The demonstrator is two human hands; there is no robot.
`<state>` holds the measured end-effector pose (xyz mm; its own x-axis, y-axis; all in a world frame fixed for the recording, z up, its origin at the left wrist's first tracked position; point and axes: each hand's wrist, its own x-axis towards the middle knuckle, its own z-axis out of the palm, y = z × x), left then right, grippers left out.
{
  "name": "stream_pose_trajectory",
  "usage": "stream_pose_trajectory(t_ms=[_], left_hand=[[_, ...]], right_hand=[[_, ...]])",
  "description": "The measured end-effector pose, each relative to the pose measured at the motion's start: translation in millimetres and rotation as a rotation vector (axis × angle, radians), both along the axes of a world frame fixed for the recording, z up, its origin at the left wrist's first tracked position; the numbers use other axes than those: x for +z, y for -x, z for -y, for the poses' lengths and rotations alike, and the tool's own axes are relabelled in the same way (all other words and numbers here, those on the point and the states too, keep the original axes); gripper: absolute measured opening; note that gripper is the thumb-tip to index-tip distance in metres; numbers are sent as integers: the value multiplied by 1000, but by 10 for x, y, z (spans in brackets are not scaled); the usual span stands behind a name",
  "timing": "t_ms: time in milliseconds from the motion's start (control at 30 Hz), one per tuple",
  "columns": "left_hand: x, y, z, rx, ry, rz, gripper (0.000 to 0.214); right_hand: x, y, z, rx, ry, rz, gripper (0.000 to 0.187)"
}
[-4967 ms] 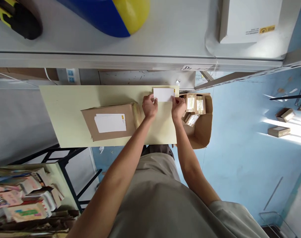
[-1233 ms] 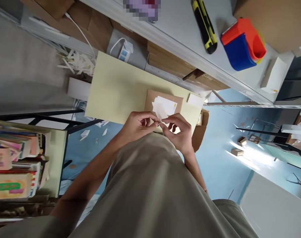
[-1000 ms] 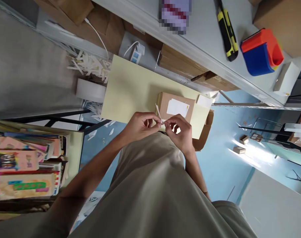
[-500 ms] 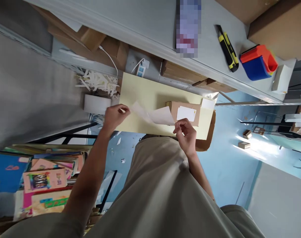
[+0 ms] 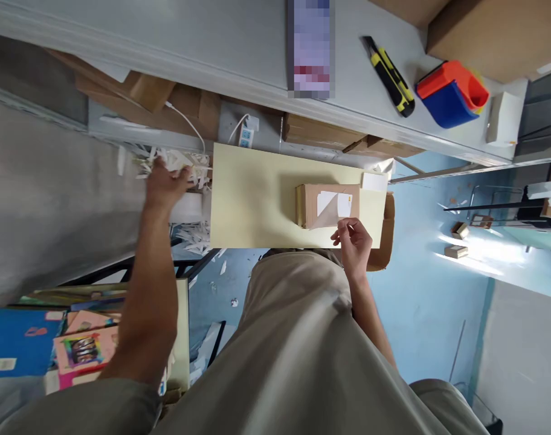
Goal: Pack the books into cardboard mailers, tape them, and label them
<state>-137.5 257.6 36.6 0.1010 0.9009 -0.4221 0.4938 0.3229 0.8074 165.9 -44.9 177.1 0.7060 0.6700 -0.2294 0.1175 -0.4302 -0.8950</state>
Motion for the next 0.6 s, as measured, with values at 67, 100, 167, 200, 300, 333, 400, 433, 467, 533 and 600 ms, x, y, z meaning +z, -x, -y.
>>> stream_pose_trajectory(t_ms=[67, 100, 167, 200, 300, 333, 400, 433, 467, 533, 600], left_hand=[[237, -565, 498, 64, 77, 212, 40], [379, -845, 782, 30, 142, 338, 41], [678, -1346, 1338, -124, 263, 561, 44], [816, -1553, 1581, -191, 301, 637, 46], [1100, -1993, 2069, -213, 385, 723, 49], [1144, -2089, 2154, -190, 402, 724, 51], [1172, -2229, 2246, -133, 413, 705, 55], [1167, -2284, 2271, -108, 409, 690, 57], [1155, -2334, 2293, -87, 402, 672, 58], [1127, -2428, 2342, -46, 378, 634, 58], [1103, -2520, 2412, 1, 340, 593, 55]], right_hand=[[-30, -67, 52, -8, 2, 34, 40], [-39, -96, 77, 0, 2, 55, 38], [-41, -147, 120, 33, 0, 98, 36], [-37, -169, 139, 57, -1, 117, 35], [-13, -241, 186, 133, -8, 152, 31], [-7, -271, 199, 158, -11, 154, 29], [-4, -346, 222, 200, -23, 139, 26], [-10, -390, 232, 221, -33, 120, 25], [-21, -437, 243, 241, -44, 98, 25], [-57, -531, 264, 286, -52, 50, 24], [-100, -623, 290, 337, -41, 4, 24]])
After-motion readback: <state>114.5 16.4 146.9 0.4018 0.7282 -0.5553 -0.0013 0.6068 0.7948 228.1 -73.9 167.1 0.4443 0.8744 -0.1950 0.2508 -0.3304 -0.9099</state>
